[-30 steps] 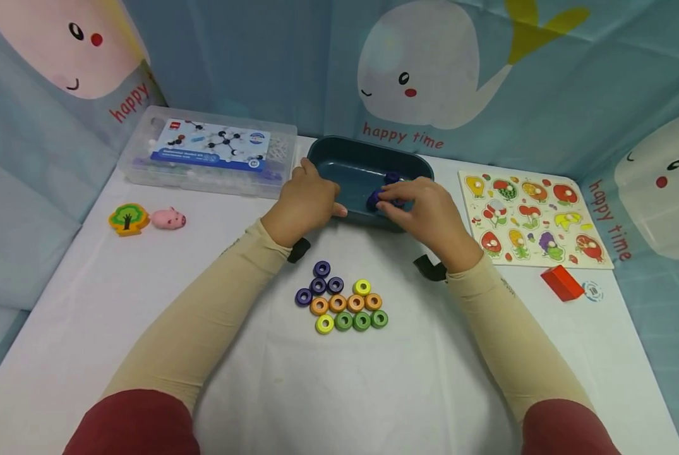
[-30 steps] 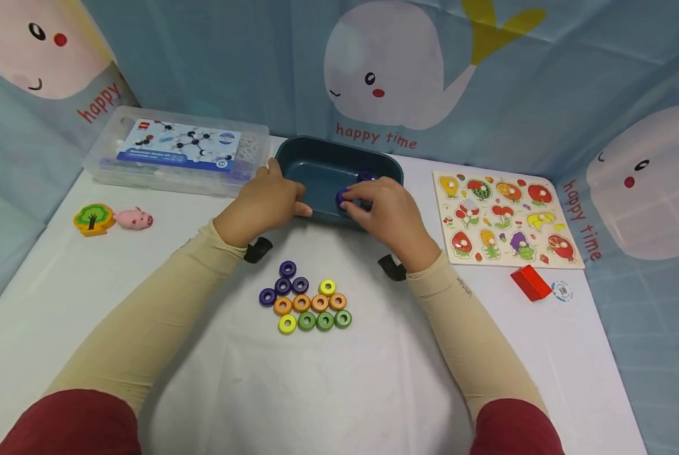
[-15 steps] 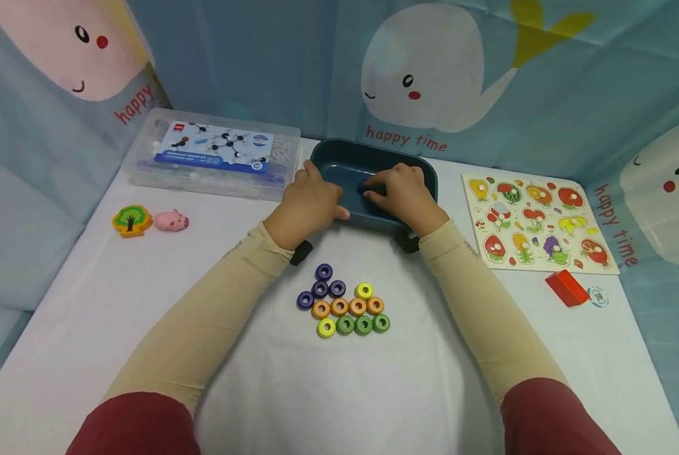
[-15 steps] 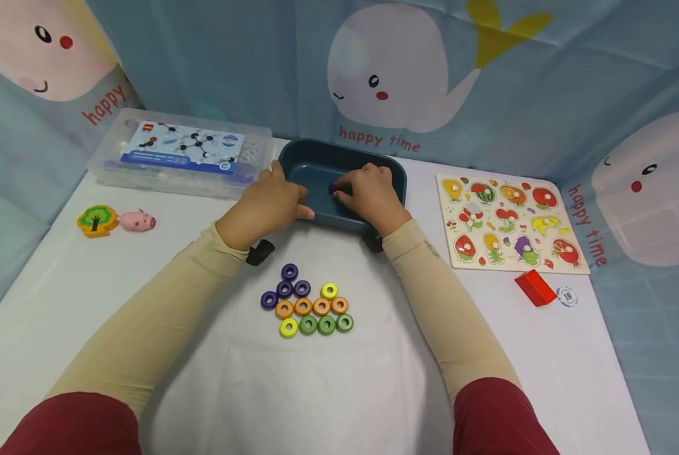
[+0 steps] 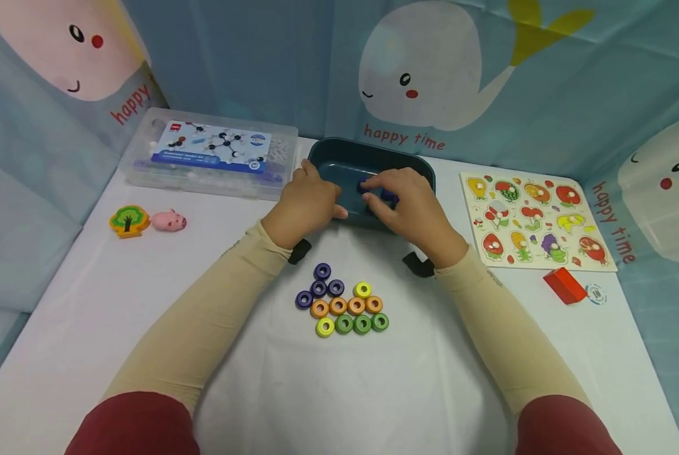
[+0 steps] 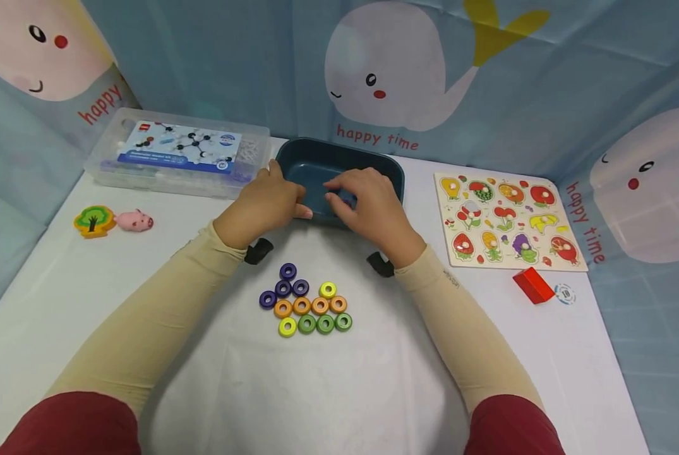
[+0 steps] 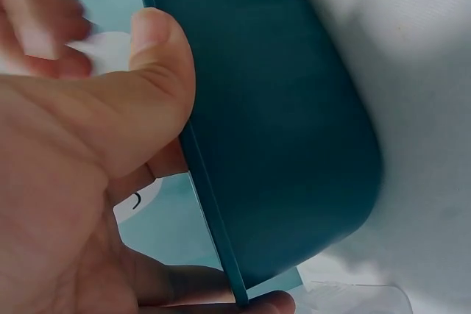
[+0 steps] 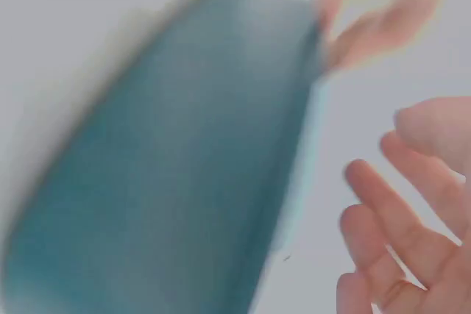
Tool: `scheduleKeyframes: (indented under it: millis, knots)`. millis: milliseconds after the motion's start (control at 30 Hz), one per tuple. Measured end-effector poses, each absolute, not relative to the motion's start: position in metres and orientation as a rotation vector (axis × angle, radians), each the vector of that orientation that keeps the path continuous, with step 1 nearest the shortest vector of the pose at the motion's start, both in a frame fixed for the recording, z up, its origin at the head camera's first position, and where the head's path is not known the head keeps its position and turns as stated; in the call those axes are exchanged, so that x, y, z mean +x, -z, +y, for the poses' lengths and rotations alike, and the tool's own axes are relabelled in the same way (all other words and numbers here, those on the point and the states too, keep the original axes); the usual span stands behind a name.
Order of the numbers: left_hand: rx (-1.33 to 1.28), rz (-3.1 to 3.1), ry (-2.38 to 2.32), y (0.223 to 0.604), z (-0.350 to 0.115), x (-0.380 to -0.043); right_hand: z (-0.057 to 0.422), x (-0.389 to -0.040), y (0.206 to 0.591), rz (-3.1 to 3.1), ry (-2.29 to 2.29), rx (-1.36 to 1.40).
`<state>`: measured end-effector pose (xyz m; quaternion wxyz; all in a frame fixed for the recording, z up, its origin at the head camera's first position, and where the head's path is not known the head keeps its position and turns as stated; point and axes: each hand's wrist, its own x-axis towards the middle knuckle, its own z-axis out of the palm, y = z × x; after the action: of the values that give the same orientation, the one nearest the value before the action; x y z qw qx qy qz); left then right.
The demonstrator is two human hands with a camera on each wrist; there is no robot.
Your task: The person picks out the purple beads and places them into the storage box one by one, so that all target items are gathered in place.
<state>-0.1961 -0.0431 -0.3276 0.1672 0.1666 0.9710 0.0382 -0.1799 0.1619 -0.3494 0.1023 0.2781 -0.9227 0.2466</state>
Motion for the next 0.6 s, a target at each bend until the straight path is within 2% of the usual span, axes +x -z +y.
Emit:
scheduleKeyframes:
  millis: [267, 600]
  knots:
    - [0.47, 2.786, -0.132, 0.329, -0.045, -0.196, 0.133, -0.11, 0.356, -2.751, -0.631, 1.268]
    - [0.463, 2.753, -0.138, 0.328, -0.044, -0.197, 0.126, -0.097, 0.372, -2.933, -0.525, 1.378]
